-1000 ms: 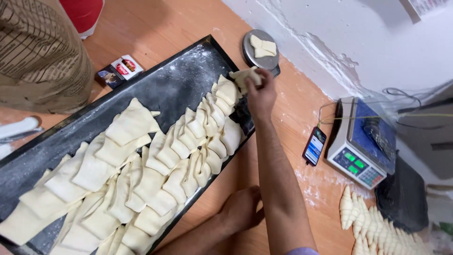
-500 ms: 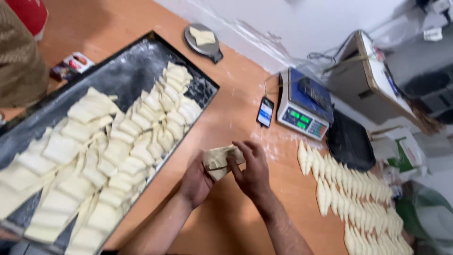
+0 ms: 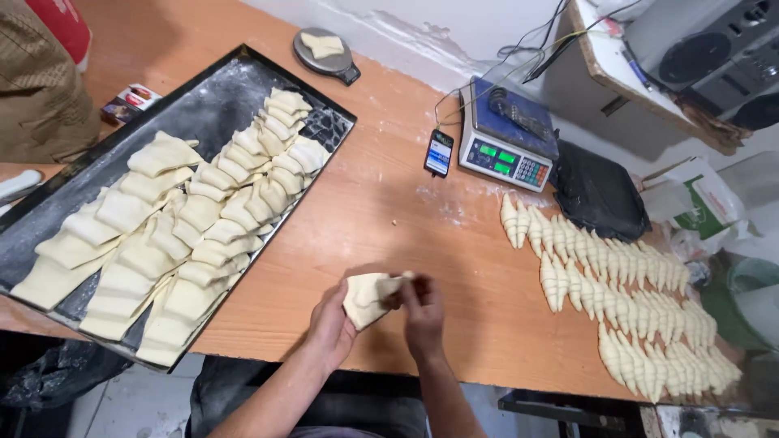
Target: Rolling and shaping triangular pieces of dough into croissants on a workbench.
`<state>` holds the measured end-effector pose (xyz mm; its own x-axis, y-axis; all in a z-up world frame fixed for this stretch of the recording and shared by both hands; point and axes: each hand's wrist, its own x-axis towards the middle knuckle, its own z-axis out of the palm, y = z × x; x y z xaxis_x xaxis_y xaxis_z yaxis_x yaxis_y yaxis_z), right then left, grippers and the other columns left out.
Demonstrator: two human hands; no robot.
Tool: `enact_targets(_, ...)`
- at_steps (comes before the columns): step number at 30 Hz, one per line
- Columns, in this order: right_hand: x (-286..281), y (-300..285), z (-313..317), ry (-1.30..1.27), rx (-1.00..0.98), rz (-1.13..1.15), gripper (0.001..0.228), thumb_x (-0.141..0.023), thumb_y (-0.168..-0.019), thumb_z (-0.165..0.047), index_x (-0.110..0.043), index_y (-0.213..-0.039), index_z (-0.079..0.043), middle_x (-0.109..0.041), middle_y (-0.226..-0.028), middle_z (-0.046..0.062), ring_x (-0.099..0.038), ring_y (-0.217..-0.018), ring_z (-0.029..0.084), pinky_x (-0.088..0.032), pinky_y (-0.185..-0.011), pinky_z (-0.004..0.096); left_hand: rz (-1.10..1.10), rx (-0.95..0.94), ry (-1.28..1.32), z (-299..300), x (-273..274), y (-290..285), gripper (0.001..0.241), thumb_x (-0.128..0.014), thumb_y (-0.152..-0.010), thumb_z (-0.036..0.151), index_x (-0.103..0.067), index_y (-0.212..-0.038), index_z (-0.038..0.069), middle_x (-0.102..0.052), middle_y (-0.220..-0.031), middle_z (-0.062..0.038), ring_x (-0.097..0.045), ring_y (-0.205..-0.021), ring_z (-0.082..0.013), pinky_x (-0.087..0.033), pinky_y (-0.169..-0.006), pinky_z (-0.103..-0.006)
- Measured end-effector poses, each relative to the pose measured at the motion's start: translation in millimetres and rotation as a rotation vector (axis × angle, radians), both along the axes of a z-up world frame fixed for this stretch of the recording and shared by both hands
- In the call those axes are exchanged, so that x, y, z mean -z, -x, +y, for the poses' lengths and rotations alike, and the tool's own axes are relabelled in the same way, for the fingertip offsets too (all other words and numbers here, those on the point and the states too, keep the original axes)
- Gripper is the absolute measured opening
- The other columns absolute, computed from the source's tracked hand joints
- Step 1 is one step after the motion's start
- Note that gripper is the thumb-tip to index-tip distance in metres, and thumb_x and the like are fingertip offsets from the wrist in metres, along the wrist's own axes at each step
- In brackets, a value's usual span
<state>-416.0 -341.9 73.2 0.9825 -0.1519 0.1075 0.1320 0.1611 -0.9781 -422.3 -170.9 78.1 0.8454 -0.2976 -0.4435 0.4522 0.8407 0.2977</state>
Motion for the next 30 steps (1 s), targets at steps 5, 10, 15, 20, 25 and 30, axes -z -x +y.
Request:
enact_targets(5, 7, 33, -94, -0.282, 0.073, 0.123, 0.026, -0.059, -0.102, -0.027, -0.061, -0.119, -0.007, -0.066, -0.093, 0.008, -0.062, -0.078, 0.018, -0.052, -0.067, 0.033, -0.106, 0.036, -0.257, -14, -30, 13, 0.044, -0.059, -0.095, 0.031, -0.062, -0.131, 0.006, -0.073, -0.120, -0.011, -0.073, -0.103, -0.0210, -0.059, -0.088, -0.0387)
enact_targets(10, 24, 66, -129, 0.561, -0.314, 0.143, 0.032, -0.069, -0.098, -0.023, -0.066, -0.122, -0.003, -0.067, -0.100, 0.005, -0.062, -0.090, 0.017, -0.053, -0.079, 0.032, -0.602, 0.395, -0.972, -33, -97, 19, 0.035, -0.077, -0.088, 0.023, -0.072, -0.115, 0.000, -0.079, -0.101, -0.011, -0.075, -0.088, -0.0184, -0.061, -0.079, -0.0335)
enact_targets(15, -20, 80, -78, -0.633, -0.288, 0.346, 0.044, -0.048, -0.090, -0.021, -0.053, -0.133, -0.015, -0.072, -0.115, -0.003, -0.070, -0.105, 0.010, -0.058, -0.092, 0.029, -1.057, 0.597, -1.381, -83, -182, 41, 0.034, -0.073, -0.085, 0.031, -0.072, -0.113, 0.011, -0.077, -0.092, -0.009, -0.076, -0.079, -0.0211, -0.060, -0.067, -0.0361)
enact_targets(20, -44, 91, -84, -0.155, -0.446, 0.010, 0.026, -0.055, -0.111, -0.024, -0.062, -0.123, -0.002, -0.064, -0.083, 0.004, -0.060, -0.060, 0.010, -0.049, -0.049, 0.026, -1.187, 0.465, -1.673, -89, -211, 41, 0.034, -0.074, -0.085, 0.038, -0.073, -0.107, 0.012, -0.072, -0.072, -0.015, -0.073, -0.068, -0.0320, -0.055, -0.063, -0.0422)
enact_targets(25, -108, 121, -107, 0.187, -0.374, 0.206, 0.025, -0.057, -0.098, -0.024, -0.063, -0.116, -0.007, -0.064, -0.068, 0.000, -0.060, -0.049, 0.009, -0.048, -0.038, 0.028, -1.257, 0.404, -1.768, -99, -193, 28, 0.038, -0.073, -0.090, 0.044, -0.073, -0.100, 0.008, -0.068, -0.066, -0.019, -0.069, -0.066, -0.0380, -0.053, -0.062, -0.0461)
enact_targets(30, -69, 147, -171, 0.322, -0.441, 0.423, 0.038, -0.054, -0.102, -0.035, -0.071, -0.100, -0.001, -0.053, -0.052, 0.000, -0.049, -0.038, 0.010, -0.037, -0.035, 0.026, -0.895, 0.290, -1.864, -48, -191, -26, 0.042, -0.069, -0.091, 0.049, -0.072, -0.096, 0.007, -0.073, -0.070, -0.013, -0.074, -0.064, -0.0275, -0.056, -0.062, -0.0426)
